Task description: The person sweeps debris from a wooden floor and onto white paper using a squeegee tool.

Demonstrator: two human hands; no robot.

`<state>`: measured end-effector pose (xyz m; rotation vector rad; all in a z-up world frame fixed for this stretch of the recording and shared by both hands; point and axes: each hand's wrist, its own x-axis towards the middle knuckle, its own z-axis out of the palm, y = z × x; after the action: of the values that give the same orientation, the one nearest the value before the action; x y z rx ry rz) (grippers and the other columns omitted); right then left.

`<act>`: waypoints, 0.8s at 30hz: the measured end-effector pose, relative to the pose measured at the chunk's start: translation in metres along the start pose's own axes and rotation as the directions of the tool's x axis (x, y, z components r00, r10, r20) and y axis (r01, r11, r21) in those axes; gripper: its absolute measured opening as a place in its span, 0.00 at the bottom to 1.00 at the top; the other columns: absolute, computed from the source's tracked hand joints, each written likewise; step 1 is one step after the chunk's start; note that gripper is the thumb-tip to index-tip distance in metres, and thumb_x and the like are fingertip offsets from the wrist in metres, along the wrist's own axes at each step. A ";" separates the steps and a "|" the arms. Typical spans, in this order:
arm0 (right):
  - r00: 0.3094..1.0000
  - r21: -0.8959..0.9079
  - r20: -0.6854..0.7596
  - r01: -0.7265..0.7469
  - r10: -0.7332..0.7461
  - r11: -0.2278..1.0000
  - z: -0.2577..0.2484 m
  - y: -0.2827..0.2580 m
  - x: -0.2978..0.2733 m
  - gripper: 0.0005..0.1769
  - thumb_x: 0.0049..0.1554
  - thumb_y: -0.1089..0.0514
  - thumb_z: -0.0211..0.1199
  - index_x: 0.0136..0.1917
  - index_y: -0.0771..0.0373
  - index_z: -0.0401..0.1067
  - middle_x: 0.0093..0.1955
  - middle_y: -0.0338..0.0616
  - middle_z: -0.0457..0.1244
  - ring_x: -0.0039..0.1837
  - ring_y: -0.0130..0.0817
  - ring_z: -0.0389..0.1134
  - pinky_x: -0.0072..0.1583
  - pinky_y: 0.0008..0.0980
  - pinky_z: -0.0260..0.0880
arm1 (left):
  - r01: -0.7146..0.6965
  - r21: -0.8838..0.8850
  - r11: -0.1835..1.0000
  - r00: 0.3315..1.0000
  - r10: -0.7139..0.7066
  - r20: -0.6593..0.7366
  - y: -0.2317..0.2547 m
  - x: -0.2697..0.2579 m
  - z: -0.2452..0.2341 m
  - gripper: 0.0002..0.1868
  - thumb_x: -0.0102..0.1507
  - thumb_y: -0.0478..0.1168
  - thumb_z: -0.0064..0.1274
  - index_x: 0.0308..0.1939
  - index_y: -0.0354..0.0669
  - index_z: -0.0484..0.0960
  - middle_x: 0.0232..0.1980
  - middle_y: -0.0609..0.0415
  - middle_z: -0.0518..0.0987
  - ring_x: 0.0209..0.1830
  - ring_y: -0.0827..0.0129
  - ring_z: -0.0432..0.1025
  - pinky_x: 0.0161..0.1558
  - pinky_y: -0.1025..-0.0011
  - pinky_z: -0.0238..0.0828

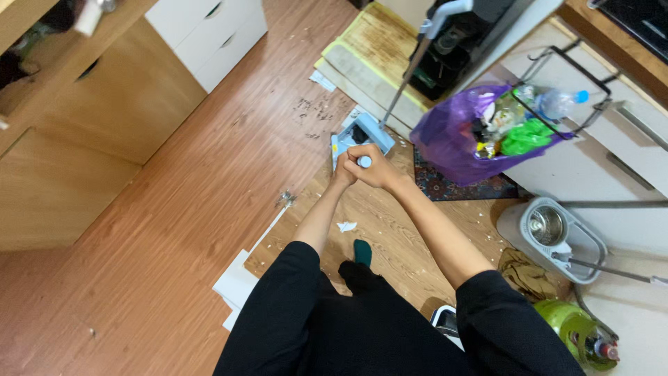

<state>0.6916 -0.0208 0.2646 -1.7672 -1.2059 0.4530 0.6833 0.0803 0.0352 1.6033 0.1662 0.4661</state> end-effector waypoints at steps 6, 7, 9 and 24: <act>0.996 -0.017 0.082 0.045 -0.043 0.999 -0.042 -0.040 0.012 0.10 0.54 0.60 0.61 0.36 0.68 0.66 0.31 0.45 0.60 0.36 0.30 0.60 0.44 0.34 0.64 | -0.112 -0.120 0.986 0.993 0.107 -0.046 0.000 0.034 0.030 0.15 0.53 0.39 0.66 0.39 0.39 0.80 0.41 0.58 0.81 0.43 0.74 0.73 0.43 0.69 0.75; 0.996 -0.037 0.074 0.046 -0.043 0.998 -0.041 -0.047 0.016 0.09 0.53 0.61 0.61 0.35 0.68 0.66 0.31 0.45 0.60 0.36 0.30 0.61 0.43 0.34 0.64 | -0.191 -0.011 0.982 0.979 0.190 -0.072 0.000 0.035 0.025 0.18 0.50 0.39 0.68 0.39 0.38 0.80 0.42 0.56 0.81 0.43 0.73 0.73 0.43 0.69 0.74; 0.995 -0.070 0.082 0.056 -0.050 0.996 -0.031 -0.059 0.027 0.10 0.52 0.61 0.62 0.34 0.69 0.65 0.30 0.46 0.58 0.35 0.29 0.59 0.42 0.35 0.63 | -0.057 0.042 0.998 0.992 0.061 -0.114 0.001 0.032 0.010 0.18 0.53 0.41 0.67 0.42 0.39 0.79 0.44 0.56 0.79 0.45 0.74 0.72 0.44 0.68 0.74; 0.952 0.387 0.203 0.139 -0.231 0.912 0.211 -0.123 0.120 0.16 0.55 0.68 0.57 0.26 0.65 0.59 0.26 0.37 0.58 0.32 0.20 0.57 0.36 0.28 0.56 | 0.185 0.416 0.890 0.892 0.026 -0.451 0.075 -0.123 -0.275 0.09 0.61 0.37 0.49 0.41 0.36 0.80 0.38 0.37 0.81 0.43 0.55 0.80 0.41 0.61 0.73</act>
<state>0.5298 0.1971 0.2826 -1.2869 -1.3453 0.7490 0.4512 0.2787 0.0905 1.9090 0.7378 0.7691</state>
